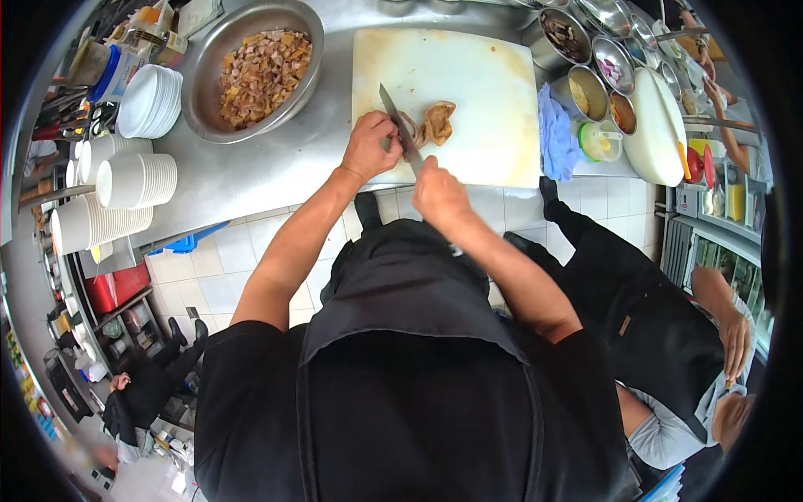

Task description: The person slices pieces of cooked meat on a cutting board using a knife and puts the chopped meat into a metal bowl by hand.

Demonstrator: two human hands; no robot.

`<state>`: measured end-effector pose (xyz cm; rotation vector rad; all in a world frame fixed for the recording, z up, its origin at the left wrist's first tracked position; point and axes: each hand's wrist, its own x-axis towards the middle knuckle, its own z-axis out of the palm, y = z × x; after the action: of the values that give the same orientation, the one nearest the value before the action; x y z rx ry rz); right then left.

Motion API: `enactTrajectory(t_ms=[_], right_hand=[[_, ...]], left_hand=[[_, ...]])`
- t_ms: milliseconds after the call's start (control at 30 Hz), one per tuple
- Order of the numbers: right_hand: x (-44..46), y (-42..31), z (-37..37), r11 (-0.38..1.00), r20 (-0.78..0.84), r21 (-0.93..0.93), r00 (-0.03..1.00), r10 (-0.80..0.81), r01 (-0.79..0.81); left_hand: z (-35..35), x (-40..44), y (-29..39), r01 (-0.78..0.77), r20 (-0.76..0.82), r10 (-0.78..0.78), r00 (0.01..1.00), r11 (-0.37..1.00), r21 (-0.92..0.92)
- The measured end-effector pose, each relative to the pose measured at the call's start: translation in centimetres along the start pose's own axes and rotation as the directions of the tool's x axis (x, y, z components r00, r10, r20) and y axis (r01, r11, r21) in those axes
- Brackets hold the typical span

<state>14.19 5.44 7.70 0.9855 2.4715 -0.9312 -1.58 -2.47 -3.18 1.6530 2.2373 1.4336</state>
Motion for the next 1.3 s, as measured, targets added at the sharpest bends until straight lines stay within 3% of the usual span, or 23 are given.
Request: enactTrajectory(t_ms=[100,233,333,500,567,600,700,733,800,933,1033,1133,1200,1233,1300], right_hand=[[0.0,0.6,1.2,1.000,-0.102,0.009,0.995,-0.012,0.013],[0.5,1.4,1.0,0.999,-0.099,0.029,0.994,-0.042,0.045],[0.5,1.4,0.6,0.998,-0.086,0.027,0.995,-0.053,0.056],[0.6,2.9,-0.1,0.990,-0.156,0.041,0.979,-0.129,0.136],[-0.1,3.4,-0.7,0.983,-0.201,0.046,0.965,-0.166,0.179],[-1.3,3.1,-1.6,0.986,-0.238,0.054,0.961,-0.139,0.156],[-3.1,4.0,-3.8,0.992,-0.290,0.048,0.952,-0.101,0.120],[-3.6,4.8,-4.2,0.993,-0.292,0.033,0.951,-0.098,0.113],[-3.5,6.5,-3.6,0.994,-0.276,0.033,0.957,-0.089,0.102],[-3.0,8.5,-1.9,0.996,-0.281,0.023,0.957,-0.076,0.086],[-2.7,8.6,-1.3,0.996,-0.349,0.026,0.935,-0.066,0.080],[-2.3,8.5,-1.4,0.999,-0.405,0.005,0.913,-0.043,0.049],[-2.5,8.4,-2.0,0.999,-0.423,-0.021,0.905,-0.036,0.030],[-2.6,8.2,-2.3,0.999,-0.409,-0.025,0.912,-0.036,0.028],[-3.1,7.6,-2.8,0.999,-0.390,-0.028,0.920,-0.041,0.032]], left_hand=[[0.2,0.2,-0.1,0.019,0.004,-0.019,1.000,1.000,-0.019],[-0.1,-0.2,0.3,0.029,-0.036,-0.032,0.999,0.996,-0.083],[0.1,-0.3,0.2,-0.003,-0.099,0.007,0.995,0.999,0.044],[0.2,-1.0,0.6,0.042,-0.035,-0.040,0.999,0.996,0.075],[0.2,-1.2,-0.2,0.062,-0.004,-0.063,0.998,0.990,-0.123],[0.0,-1.1,0.0,0.058,-0.001,-0.058,0.998,0.990,-0.129],[-2.2,0.6,1.5,-0.058,0.257,0.032,0.966,0.994,0.094],[-2.6,1.6,1.9,-0.064,0.263,0.039,0.964,0.994,0.088],[-2.8,3.7,2.0,-0.209,0.530,0.214,0.820,0.975,-0.071],[-1.4,5.2,1.3,-0.352,0.628,0.341,0.700,0.929,-0.113],[-1.6,5.6,1.8,-0.370,0.647,0.325,0.690,0.926,-0.070],[-1.6,5.6,2.4,-0.288,0.662,0.212,0.719,0.958,0.007],[-1.3,5.7,2.7,-0.201,0.546,0.093,0.833,0.969,0.142],[-1.3,5.6,3.1,-0.199,0.545,0.090,0.834,0.969,0.144],[-1.6,5.2,3.7,-0.094,0.497,-0.081,0.864,0.944,0.317]])
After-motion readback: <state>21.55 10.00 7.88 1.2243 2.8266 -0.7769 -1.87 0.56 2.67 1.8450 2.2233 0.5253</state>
